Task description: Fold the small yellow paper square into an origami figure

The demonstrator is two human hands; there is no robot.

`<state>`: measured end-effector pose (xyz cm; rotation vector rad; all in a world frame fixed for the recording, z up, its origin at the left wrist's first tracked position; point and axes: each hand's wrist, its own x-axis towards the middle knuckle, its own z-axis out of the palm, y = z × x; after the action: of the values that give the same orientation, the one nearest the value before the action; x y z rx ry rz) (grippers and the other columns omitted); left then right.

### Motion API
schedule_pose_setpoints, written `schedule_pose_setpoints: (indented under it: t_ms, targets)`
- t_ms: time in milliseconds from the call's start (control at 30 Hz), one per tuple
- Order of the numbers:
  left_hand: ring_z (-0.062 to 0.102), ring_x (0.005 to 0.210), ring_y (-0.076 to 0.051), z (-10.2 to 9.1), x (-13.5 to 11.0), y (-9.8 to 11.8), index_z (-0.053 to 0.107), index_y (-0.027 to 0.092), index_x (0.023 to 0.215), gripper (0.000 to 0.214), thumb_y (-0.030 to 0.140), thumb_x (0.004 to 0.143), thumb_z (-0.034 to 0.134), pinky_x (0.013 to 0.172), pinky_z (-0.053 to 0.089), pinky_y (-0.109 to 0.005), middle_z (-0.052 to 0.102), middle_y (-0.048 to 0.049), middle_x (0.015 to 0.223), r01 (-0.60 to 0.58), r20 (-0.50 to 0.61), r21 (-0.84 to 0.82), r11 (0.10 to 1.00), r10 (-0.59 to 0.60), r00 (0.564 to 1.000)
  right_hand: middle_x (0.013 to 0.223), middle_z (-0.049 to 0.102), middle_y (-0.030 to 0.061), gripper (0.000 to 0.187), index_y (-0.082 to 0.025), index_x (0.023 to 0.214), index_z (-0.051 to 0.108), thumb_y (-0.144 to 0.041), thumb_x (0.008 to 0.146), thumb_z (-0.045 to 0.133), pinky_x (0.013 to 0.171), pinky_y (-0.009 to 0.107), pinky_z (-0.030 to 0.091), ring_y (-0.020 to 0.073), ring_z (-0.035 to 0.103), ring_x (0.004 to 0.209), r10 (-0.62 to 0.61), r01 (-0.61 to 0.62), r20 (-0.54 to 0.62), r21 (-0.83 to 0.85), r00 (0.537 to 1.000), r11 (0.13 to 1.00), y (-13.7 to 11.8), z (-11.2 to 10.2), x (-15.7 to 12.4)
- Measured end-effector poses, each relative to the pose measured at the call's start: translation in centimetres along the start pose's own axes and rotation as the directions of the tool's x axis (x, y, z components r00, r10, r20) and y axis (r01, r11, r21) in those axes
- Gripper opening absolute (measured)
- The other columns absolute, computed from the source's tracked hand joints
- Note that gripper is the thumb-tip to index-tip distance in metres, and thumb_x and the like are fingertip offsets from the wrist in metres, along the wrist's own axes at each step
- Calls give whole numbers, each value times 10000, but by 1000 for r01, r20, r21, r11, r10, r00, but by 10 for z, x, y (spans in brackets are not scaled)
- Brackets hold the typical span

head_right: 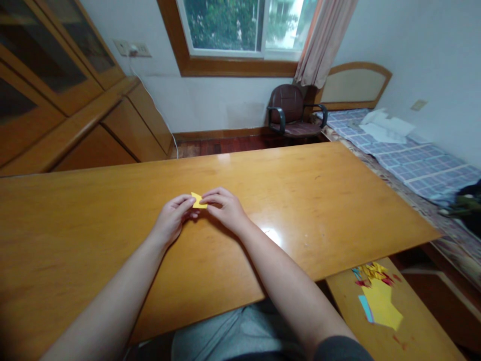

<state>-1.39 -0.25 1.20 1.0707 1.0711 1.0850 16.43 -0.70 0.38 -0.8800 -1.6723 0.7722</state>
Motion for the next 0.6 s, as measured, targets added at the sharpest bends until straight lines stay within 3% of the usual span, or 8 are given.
schedule_pose_setpoints:
  t_ms: [167,333,433,600]
  targets:
    - [572,507,-91,1,1,-2,647,150,783,247,353,693,754,478,455,-187,635,15,671,-9,-40,21,1000,10,999,1031,669,55,265,-215,892,735,-91,819,513,932,331,483,165,621,1002,-4,4,-3,6,1000,1000,-2,-2,0]
    - [592,541,-106,1,2,-4,649,154,800,251,371,709,740,490,465,-199,654,-1,724,-43,-44,79,996,47,998,938,674,51,165,-195,939,702,-227,864,559,830,311,501,162,634,878,190,-182,-94,90,977,979,-2,-3,1]
    - [578,536,-102,0,2,-5,649,161,784,255,390,715,737,501,476,-212,634,11,725,-61,-34,109,992,65,997,892,682,38,250,-182,1026,674,-335,832,634,764,281,497,148,624,806,315,-306,-32,167,949,937,4,1,0]
    - [572,566,-98,-1,2,-5,669,157,809,260,392,722,738,532,466,-210,645,-4,779,-71,-19,150,986,75,997,792,662,21,219,-165,881,692,-366,796,665,670,247,464,140,590,736,349,-350,34,95,937,932,8,5,0]
